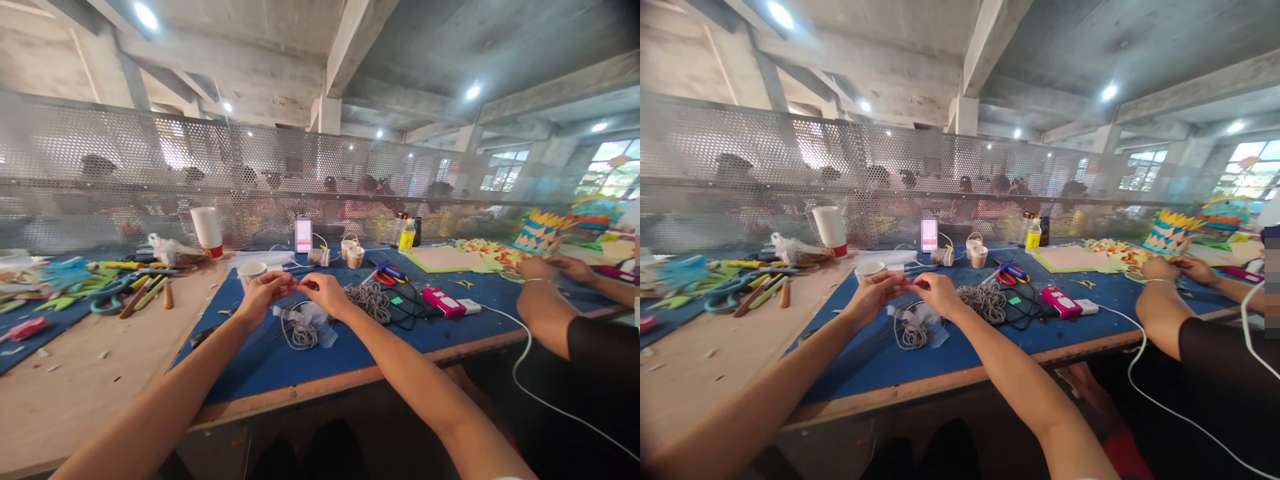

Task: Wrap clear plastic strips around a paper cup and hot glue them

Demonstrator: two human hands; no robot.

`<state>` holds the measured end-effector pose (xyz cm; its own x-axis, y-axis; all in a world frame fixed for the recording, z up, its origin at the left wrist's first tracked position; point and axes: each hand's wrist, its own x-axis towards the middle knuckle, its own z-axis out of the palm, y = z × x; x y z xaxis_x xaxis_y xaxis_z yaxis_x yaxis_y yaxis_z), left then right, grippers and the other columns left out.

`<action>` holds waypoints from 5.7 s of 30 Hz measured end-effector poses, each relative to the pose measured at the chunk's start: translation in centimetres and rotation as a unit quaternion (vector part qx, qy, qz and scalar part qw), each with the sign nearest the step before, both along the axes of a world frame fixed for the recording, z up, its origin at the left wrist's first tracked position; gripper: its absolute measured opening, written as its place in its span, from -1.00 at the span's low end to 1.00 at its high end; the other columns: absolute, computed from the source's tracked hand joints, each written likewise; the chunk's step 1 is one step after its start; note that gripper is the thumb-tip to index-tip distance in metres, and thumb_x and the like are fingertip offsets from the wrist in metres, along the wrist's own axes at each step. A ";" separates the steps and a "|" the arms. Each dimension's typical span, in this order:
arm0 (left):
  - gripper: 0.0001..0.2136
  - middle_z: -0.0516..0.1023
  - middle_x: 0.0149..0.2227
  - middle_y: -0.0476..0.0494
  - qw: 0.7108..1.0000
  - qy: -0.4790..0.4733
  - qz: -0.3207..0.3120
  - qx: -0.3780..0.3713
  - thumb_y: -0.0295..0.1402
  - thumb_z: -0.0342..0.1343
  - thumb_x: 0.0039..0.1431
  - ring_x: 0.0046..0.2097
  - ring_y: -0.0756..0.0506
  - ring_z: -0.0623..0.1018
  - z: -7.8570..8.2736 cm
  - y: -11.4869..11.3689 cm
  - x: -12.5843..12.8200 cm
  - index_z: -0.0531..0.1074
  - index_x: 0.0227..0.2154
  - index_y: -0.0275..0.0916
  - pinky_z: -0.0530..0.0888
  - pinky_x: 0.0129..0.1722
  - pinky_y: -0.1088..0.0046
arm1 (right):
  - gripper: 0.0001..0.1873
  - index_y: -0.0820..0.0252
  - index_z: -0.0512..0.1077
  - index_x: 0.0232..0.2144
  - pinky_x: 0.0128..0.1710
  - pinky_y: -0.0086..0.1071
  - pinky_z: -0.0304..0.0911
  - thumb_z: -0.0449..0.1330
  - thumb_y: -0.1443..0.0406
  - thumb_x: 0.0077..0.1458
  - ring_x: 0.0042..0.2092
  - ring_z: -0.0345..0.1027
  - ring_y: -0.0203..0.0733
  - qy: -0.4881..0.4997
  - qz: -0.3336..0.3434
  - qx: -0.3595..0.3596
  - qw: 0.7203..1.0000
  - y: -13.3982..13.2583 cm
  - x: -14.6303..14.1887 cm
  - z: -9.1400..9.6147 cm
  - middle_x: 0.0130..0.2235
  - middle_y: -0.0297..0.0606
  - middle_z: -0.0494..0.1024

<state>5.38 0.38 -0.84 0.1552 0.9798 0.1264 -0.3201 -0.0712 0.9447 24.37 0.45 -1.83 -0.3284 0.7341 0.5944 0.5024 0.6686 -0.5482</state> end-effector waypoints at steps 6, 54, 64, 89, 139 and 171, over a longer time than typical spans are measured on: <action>-0.75 0.70 -0.32 -0.23 1.000 -0.008 0.002 -0.014 -0.37 0.41 -0.13 -0.30 -0.09 0.67 -0.1 0.2 -0.1 0.55 -0.35 -0.31 0.57 -0.19 0.43 | -0.74 0.17 0.60 -0.29 -0.28 -0.43 0.20 0.21 0.13 0.26 -0.33 0.39 -0.25 -0.025 -0.017 0.044 0.999 0.2 0.1 -0.1 -0.32 -0.24 0.59; -0.73 0.67 -0.23 -0.21 0.996 -0.004 -0.094 -0.008 -0.35 0.38 0.02 -0.19 -0.08 0.64 -0.2 0.8 -0.4 0.61 -0.19 -0.29 0.56 -0.08 0.39 | -0.69 0.27 0.60 -0.31 -0.32 -0.42 0.27 0.28 0.11 0.11 -0.37 0.41 -0.24 0.123 0.044 -0.121 0.984 1.2 1.2 0.6 -0.44 -0.28 0.57; -0.66 0.68 -0.28 -0.18 0.990 0.116 -0.037 0.065 -0.15 0.47 -0.17 -0.26 -0.09 0.60 -0.5 0.2 0.1 0.66 -0.35 -0.27 0.52 -0.09 0.33 | -0.64 0.28 0.62 -0.29 -0.29 -0.42 0.24 0.27 0.07 0.14 -0.37 0.38 -0.27 0.070 0.086 -0.155 0.982 0.9 1.2 0.2 -0.43 -0.29 0.57; -0.72 0.63 -0.38 -0.13 0.989 0.126 -0.033 0.070 -0.16 0.45 -0.12 -0.32 -0.06 0.57 -0.5 0.1 0.2 0.62 -0.45 -0.28 0.53 -0.14 0.37 | -0.69 0.28 0.61 -0.31 -0.27 -0.41 0.30 0.33 0.11 0.07 -0.32 0.46 -0.23 0.066 0.099 -0.174 0.978 1.0 0.9 -0.2 -0.38 -0.25 0.62; -0.72 0.63 -0.35 -0.11 0.986 0.088 0.020 0.137 -0.21 0.45 -0.13 -0.29 -0.09 0.59 -0.1 0.1 0.4 0.60 -0.38 -0.25 0.53 -0.15 0.36 | -0.85 0.24 0.53 -0.27 -0.42 -0.45 0.24 0.24 0.27 0.14 -0.47 0.31 -0.32 0.118 0.092 -0.152 0.977 -0.4 -0.2 0.9 -0.47 -0.34 0.51; -0.79 0.67 -0.34 -0.15 0.995 0.049 0.004 0.089 -0.25 0.30 -0.04 -0.25 -0.13 0.63 0.1 0.4 -0.2 0.61 -0.38 -0.29 0.54 -0.10 0.33 | -0.86 0.16 0.58 -0.22 -0.25 -0.46 0.26 0.25 0.26 0.22 -0.32 0.40 -0.29 0.007 -0.031 0.060 0.998 -0.3 0.2 0.3 -0.31 -0.30 0.57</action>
<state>5.20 0.80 -0.73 0.1679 0.9445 0.2824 -0.2260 -0.2420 0.9436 24.54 0.16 -1.52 -0.2756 0.6758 0.6836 0.5369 0.6981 -0.4736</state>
